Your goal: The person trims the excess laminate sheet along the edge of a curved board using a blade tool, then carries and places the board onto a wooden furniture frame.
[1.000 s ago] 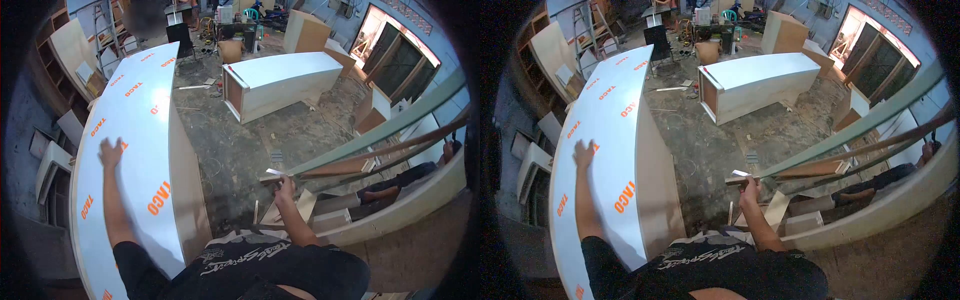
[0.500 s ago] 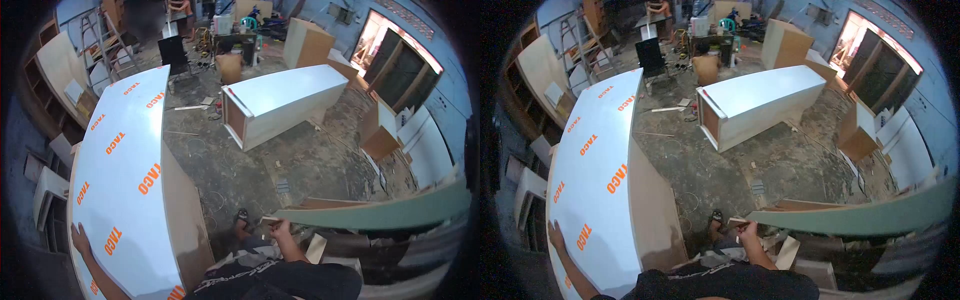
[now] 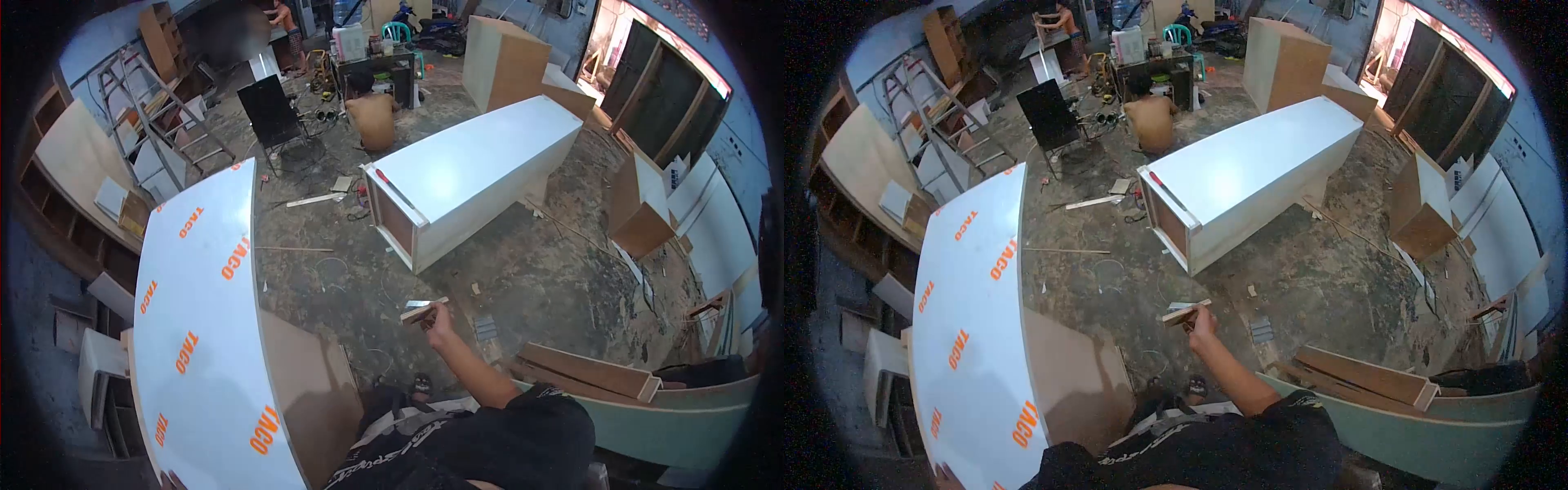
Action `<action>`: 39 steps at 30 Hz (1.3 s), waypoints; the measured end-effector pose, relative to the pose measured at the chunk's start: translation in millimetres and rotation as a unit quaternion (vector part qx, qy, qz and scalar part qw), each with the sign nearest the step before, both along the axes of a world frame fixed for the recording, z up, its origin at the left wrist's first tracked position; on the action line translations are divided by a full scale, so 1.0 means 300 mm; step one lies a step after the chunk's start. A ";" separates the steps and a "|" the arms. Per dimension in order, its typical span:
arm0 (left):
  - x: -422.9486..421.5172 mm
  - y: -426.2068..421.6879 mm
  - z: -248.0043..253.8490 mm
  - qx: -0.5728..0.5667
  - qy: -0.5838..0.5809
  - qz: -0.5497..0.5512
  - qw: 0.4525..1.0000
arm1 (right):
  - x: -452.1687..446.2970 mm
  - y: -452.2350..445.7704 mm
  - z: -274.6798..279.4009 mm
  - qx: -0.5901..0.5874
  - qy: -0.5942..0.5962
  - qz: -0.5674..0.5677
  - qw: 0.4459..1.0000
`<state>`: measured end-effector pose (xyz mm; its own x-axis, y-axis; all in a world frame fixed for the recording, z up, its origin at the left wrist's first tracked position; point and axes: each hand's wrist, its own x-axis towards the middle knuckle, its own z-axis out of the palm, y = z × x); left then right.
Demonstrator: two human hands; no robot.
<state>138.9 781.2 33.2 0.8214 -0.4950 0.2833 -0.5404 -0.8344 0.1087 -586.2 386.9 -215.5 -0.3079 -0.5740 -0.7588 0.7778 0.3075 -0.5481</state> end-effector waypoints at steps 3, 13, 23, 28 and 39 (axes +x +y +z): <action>-0.012 -0.045 -0.002 0.029 -0.247 -0.119 0.961 | 0.067 -0.136 0.014 0.017 -0.006 0.036 0.999; 0.339 -0.160 -0.130 -0.087 0.060 0.153 0.983 | 0.287 -0.544 -0.037 0.069 -0.051 0.116 0.990; 0.290 -0.379 -0.224 -0.099 0.039 0.190 0.976 | 0.218 -0.997 -0.078 0.083 0.003 0.151 0.985; 0.030 -0.993 -0.095 0.033 0.039 0.230 0.972 | 0.203 -1.333 -0.336 0.098 -0.045 0.188 0.976; 0.020 -1.052 -0.160 0.011 0.030 0.304 0.952 | 0.252 -1.973 -0.114 -0.009 0.064 0.176 0.982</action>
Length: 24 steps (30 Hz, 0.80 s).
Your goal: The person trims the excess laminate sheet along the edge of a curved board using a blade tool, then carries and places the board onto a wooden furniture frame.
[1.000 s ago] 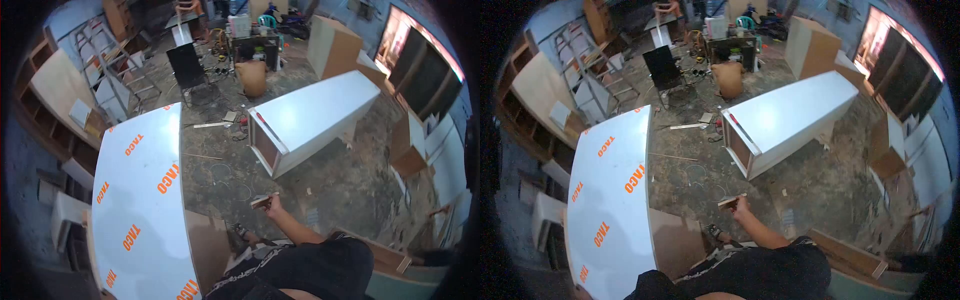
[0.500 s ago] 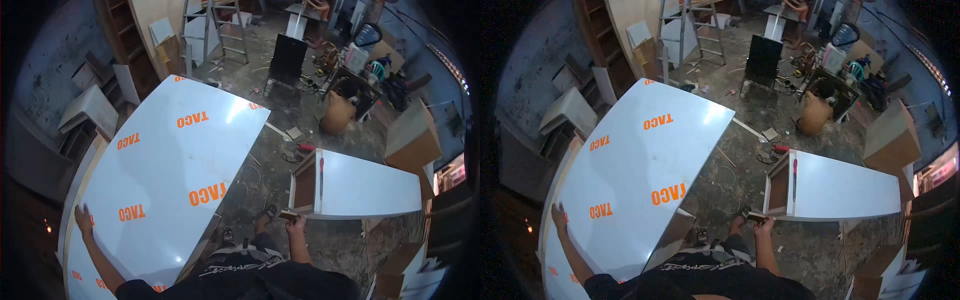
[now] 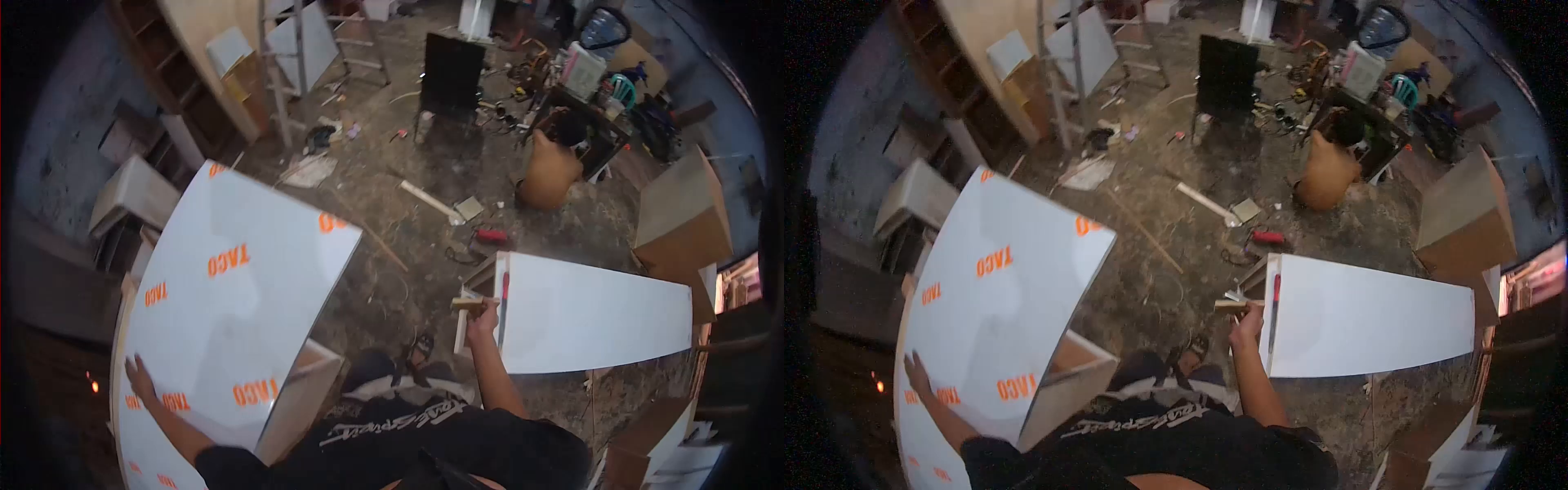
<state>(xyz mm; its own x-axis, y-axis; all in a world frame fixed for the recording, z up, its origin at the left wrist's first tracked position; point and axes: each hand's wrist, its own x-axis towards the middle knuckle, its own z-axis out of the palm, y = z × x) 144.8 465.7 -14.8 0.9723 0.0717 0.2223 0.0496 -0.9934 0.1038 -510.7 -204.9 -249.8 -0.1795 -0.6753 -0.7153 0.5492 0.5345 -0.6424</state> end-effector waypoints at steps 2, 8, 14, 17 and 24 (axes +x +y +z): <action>0.006 0.013 -0.035 -0.020 -0.008 0.006 1.000 | -0.030 -0.071 -0.053 0.029 0.029 0.006 0.999; -0.145 -0.193 -0.003 0.060 0.023 0.106 0.992 | -0.008 -0.213 -0.255 0.120 0.025 -0.077 0.989; -0.338 -0.451 0.173 0.051 0.078 0.133 0.987 | 0.172 -0.299 -0.402 0.138 0.286 -0.008 0.948; -0.337 -0.441 0.117 0.068 0.058 0.113 0.990 | 0.240 -0.413 -0.298 0.137 0.349 0.074 0.924; -0.513 -0.791 0.196 0.033 0.061 0.153 0.986 | 0.395 -0.827 -0.279 0.016 0.386 0.035 0.922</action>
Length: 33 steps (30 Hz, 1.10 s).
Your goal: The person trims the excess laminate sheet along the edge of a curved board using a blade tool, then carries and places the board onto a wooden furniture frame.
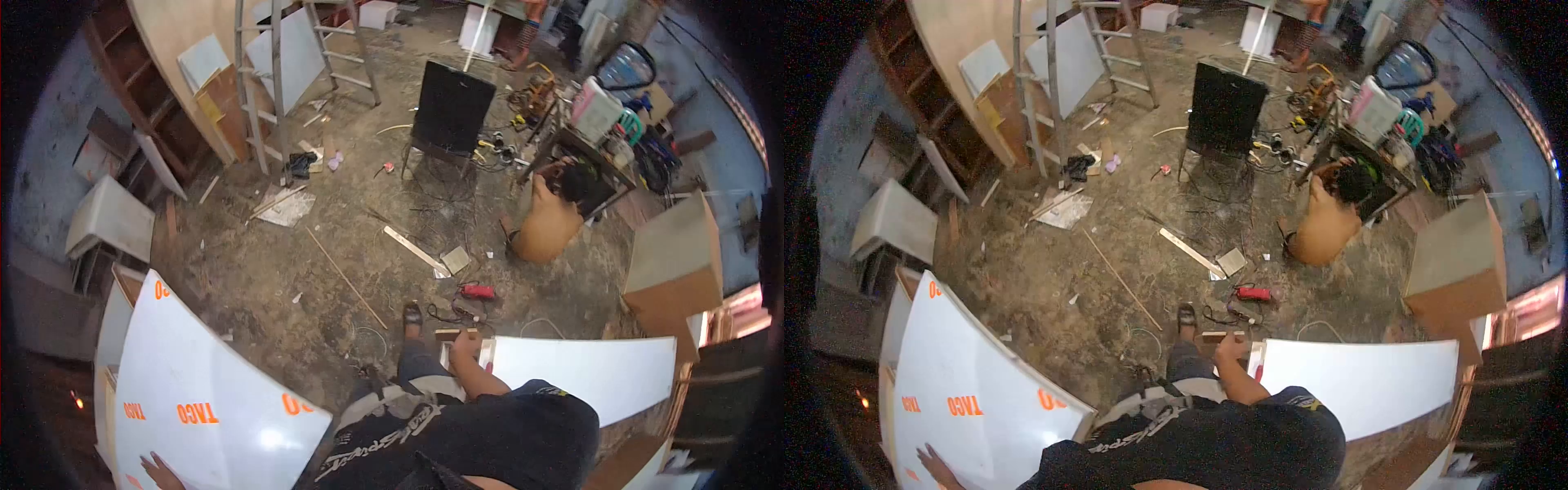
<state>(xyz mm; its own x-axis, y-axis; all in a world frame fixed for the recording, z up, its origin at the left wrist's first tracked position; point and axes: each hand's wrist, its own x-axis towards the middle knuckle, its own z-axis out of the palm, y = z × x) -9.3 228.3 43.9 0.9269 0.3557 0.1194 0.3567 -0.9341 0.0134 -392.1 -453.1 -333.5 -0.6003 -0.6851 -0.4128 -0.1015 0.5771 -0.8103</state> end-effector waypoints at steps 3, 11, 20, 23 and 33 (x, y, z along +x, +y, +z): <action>-0.070 -0.109 0.018 0.012 0.009 0.036 0.999 | -0.003 -0.153 0.068 0.133 0.132 0.177 0.966; -0.153 -0.402 -0.040 -0.028 -0.027 0.092 0.995 | -0.037 -0.577 -0.114 0.106 0.169 0.367 0.909; -0.179 -0.290 -0.189 0.018 -0.122 0.069 0.990 | 0.512 -0.954 -0.040 0.100 0.340 0.762 0.541; -0.180 -0.384 -0.149 0.022 -0.098 0.135 0.986 | 0.842 -0.935 -0.154 0.004 0.432 0.760 0.485; -0.141 -0.571 -0.116 0.017 -0.046 0.230 0.972 | 2.264 -0.081 0.257 -0.270 0.010 0.919 0.287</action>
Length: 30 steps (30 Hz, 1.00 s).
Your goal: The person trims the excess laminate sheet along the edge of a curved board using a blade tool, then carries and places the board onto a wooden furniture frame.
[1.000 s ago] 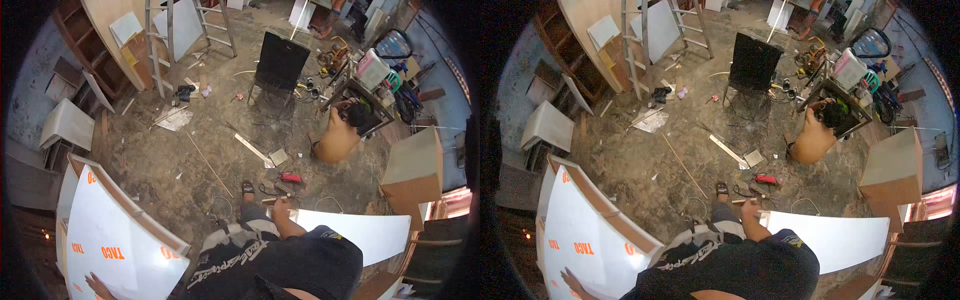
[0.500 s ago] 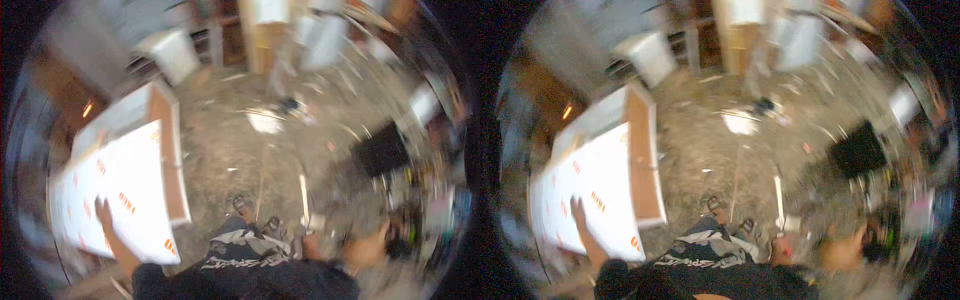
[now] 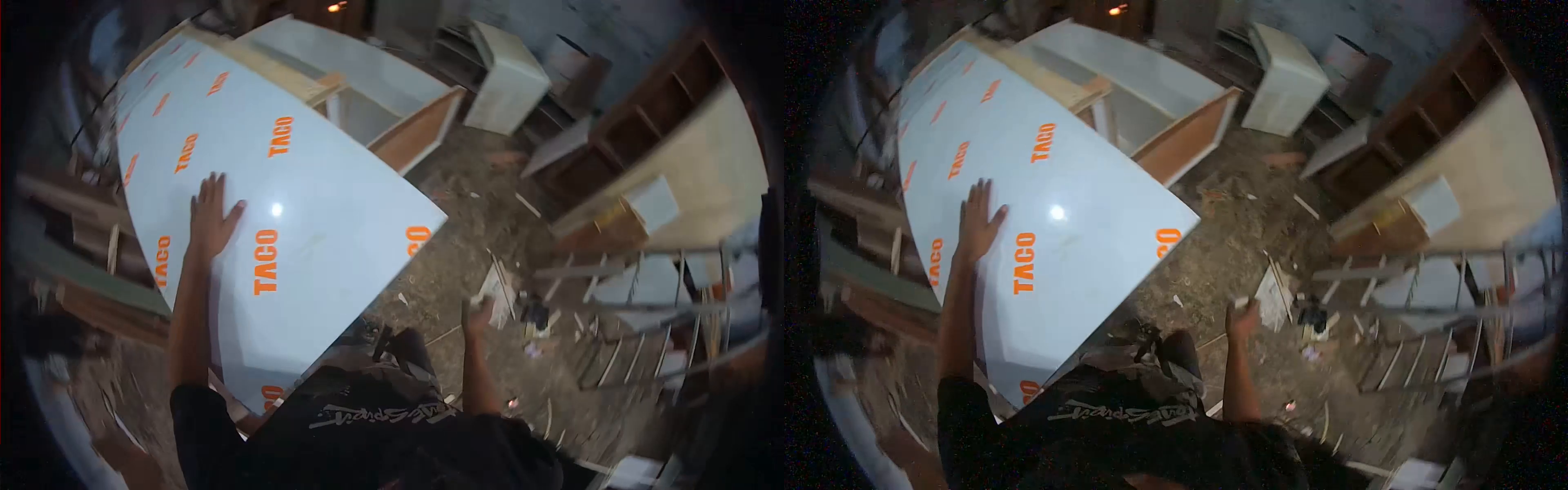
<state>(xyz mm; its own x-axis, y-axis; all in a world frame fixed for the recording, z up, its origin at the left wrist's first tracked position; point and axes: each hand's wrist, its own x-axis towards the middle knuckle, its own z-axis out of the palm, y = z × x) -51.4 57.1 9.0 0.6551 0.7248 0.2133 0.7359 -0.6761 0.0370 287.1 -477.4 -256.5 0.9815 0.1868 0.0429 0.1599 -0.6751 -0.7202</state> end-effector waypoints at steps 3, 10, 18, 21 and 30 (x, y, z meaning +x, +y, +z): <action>0.009 -0.121 0.030 -0.017 -0.011 0.008 1.000 | 0.340 0.359 0.152 0.079 -0.055 0.140 0.985; 0.081 -0.401 0.100 -0.078 -0.018 0.091 0.993 | 0.742 1.001 0.480 0.204 -0.068 0.285 0.934; 0.253 -0.508 0.091 -0.057 -0.101 0.228 0.967 | 0.550 1.792 0.924 0.377 -0.058 0.433 0.817; 0.243 -0.491 -0.005 -0.033 -0.252 0.206 0.945 | 0.311 1.964 0.985 0.339 -0.065 0.583 0.735; 0.184 -0.386 -0.135 0.178 -0.169 0.239 0.939 | -0.529 1.942 0.862 0.271 -0.264 0.744 0.551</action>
